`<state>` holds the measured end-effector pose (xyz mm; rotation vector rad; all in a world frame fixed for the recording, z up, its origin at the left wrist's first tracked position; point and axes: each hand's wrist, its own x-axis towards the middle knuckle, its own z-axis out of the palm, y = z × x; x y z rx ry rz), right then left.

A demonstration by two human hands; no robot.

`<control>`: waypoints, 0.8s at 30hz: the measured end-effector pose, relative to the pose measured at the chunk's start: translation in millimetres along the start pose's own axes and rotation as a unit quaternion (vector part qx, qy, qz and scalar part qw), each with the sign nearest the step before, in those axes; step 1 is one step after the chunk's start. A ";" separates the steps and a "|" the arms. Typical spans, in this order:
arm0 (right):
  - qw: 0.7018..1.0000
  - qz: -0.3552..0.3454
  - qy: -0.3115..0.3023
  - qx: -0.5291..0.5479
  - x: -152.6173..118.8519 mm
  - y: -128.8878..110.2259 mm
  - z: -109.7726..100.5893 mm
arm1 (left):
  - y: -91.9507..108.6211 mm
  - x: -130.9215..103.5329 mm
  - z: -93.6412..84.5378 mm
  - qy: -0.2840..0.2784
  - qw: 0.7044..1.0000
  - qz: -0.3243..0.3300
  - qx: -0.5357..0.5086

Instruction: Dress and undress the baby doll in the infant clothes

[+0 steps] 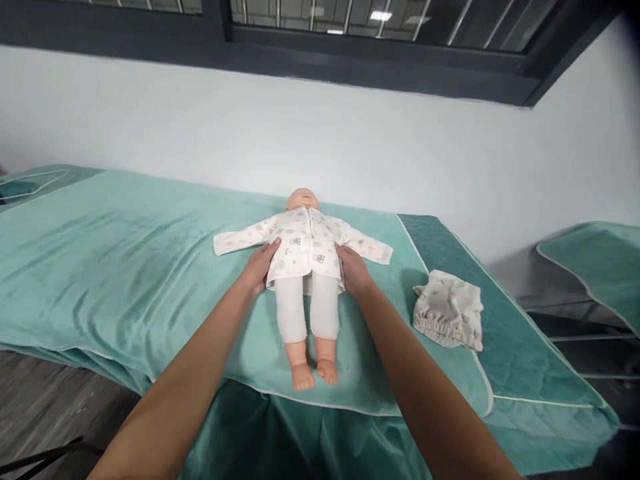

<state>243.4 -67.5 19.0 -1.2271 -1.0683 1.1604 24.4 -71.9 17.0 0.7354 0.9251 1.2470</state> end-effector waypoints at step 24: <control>0.918 0.102 -0.081 0.374 34.8 -0.3 -27.7 | 8.4 70.5 5.5 -0.034 0.981 -0.061 -0.183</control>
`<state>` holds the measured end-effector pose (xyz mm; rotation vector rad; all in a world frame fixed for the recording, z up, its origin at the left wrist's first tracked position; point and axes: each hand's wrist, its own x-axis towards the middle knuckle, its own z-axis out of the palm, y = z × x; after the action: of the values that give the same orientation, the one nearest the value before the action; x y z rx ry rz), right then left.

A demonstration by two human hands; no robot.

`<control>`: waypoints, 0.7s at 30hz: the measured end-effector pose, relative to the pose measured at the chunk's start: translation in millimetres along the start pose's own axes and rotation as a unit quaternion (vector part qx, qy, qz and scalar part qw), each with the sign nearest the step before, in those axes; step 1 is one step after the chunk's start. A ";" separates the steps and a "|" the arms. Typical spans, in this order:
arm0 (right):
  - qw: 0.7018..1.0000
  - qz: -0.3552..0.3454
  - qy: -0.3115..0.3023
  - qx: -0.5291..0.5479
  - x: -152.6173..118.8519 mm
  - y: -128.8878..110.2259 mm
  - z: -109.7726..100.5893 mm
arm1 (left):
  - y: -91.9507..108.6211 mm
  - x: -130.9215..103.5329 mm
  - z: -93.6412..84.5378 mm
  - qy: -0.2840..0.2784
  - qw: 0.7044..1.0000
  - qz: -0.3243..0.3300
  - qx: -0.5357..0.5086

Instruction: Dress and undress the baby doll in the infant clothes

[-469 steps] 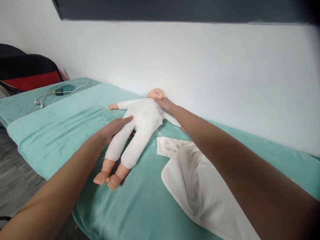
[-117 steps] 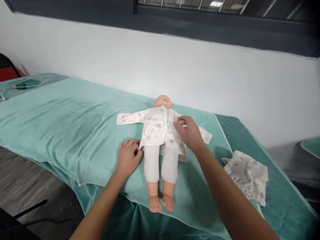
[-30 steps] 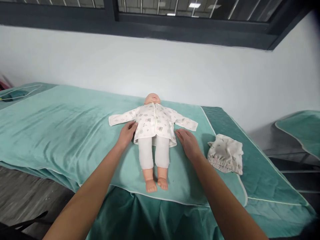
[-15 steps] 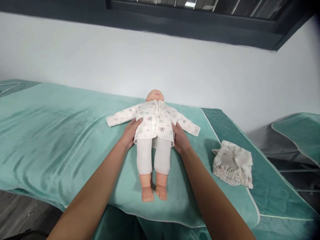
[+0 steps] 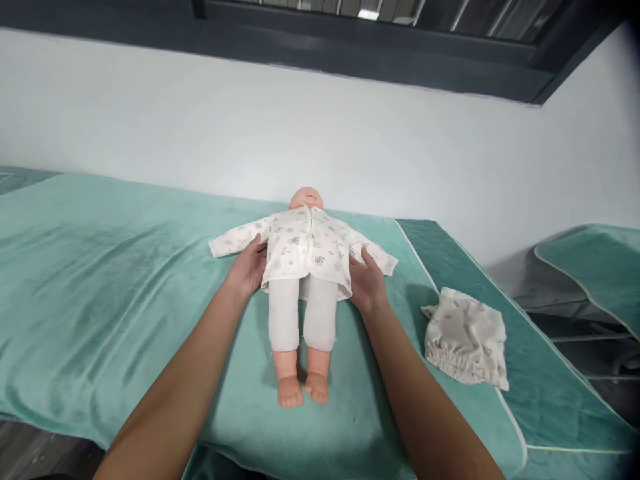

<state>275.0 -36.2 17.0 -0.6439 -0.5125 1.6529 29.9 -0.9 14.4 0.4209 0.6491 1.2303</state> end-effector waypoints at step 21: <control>0.950 -0.204 0.237 -0.013 35.1 -80.0 -75.6 | 16.3 8.4 -28.0 0.064 0.993 0.062 -0.074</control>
<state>380.2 10.8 8.0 -0.8593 -0.2890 1.0555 1.2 10.6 1.7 0.2626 0.6429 1.4221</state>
